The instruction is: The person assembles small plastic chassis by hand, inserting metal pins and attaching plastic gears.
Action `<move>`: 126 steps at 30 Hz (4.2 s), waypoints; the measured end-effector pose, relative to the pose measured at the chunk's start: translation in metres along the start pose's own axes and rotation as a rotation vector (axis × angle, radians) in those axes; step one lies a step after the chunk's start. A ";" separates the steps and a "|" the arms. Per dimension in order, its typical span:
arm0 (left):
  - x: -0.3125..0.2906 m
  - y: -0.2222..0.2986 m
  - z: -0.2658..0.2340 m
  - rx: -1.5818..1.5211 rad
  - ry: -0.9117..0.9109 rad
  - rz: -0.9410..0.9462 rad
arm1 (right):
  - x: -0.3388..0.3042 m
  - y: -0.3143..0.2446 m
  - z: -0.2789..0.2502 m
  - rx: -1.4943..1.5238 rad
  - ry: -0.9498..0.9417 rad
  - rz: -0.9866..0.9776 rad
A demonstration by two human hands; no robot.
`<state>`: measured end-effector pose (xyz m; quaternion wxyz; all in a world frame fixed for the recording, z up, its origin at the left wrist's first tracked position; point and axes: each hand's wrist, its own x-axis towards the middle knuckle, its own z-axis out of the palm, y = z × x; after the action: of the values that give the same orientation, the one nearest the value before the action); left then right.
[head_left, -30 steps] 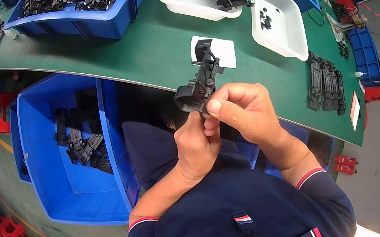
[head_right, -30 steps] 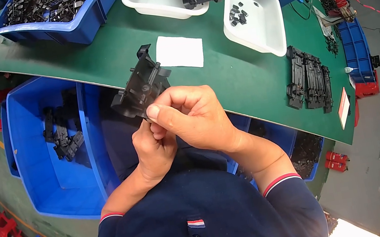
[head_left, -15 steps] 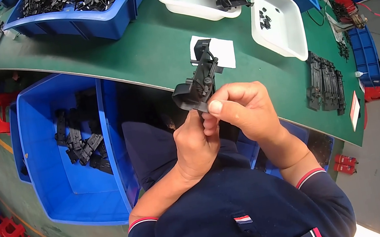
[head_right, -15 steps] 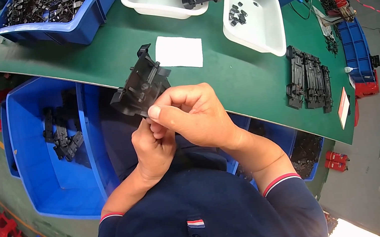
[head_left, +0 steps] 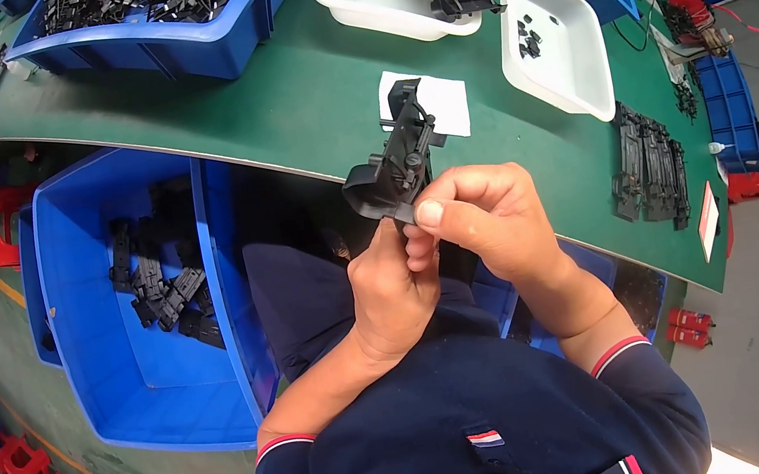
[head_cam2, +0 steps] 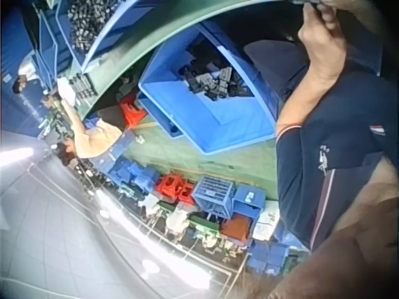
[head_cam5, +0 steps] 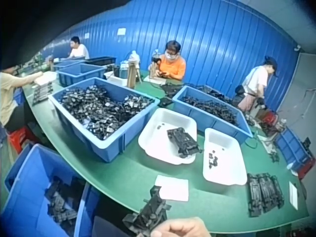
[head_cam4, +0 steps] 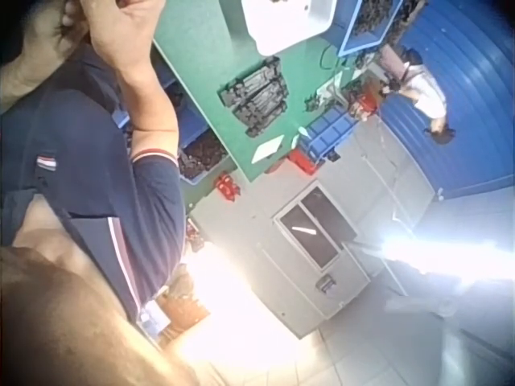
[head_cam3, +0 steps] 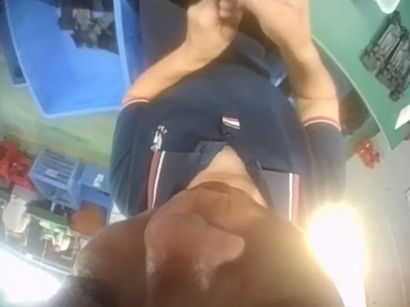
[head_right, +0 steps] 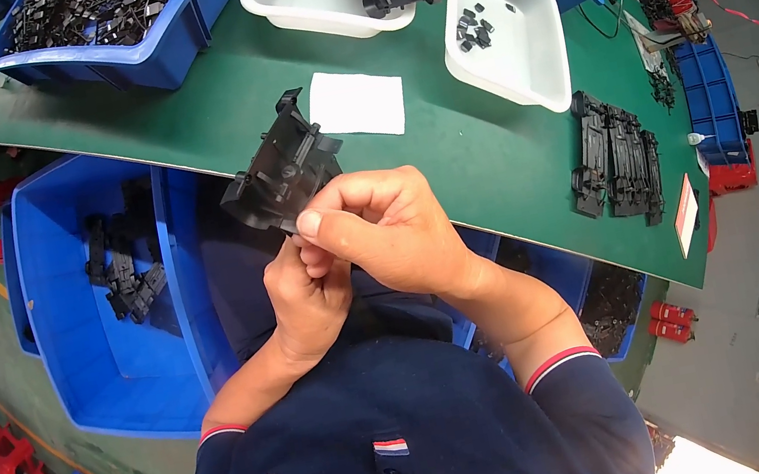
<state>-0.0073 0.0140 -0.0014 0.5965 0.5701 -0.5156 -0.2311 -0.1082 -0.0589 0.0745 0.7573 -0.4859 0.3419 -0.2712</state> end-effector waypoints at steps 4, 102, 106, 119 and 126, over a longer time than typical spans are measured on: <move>-0.001 0.000 0.000 -0.006 -0.006 -0.015 | 0.000 0.001 0.000 0.000 -0.002 -0.004; 0.041 -0.002 0.030 -0.443 -0.409 -0.596 | -0.128 -0.088 -0.331 -1.047 1.121 -0.204; 0.041 0.001 0.021 -0.484 -0.395 -0.613 | -0.058 -0.099 -0.275 -0.923 0.775 -0.275; 0.021 -0.014 -0.031 -0.555 -0.252 -0.527 | 0.139 -0.117 -0.139 -1.349 0.473 -0.043; 0.025 -0.031 -0.045 -0.621 -0.218 -0.540 | 0.159 -0.108 -0.134 -1.303 0.477 0.061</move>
<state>0.0509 0.0050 -0.0132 0.6000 0.4502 -0.3134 -0.5824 -0.1233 -0.2922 0.0941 0.2227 -0.7588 0.6057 -0.0886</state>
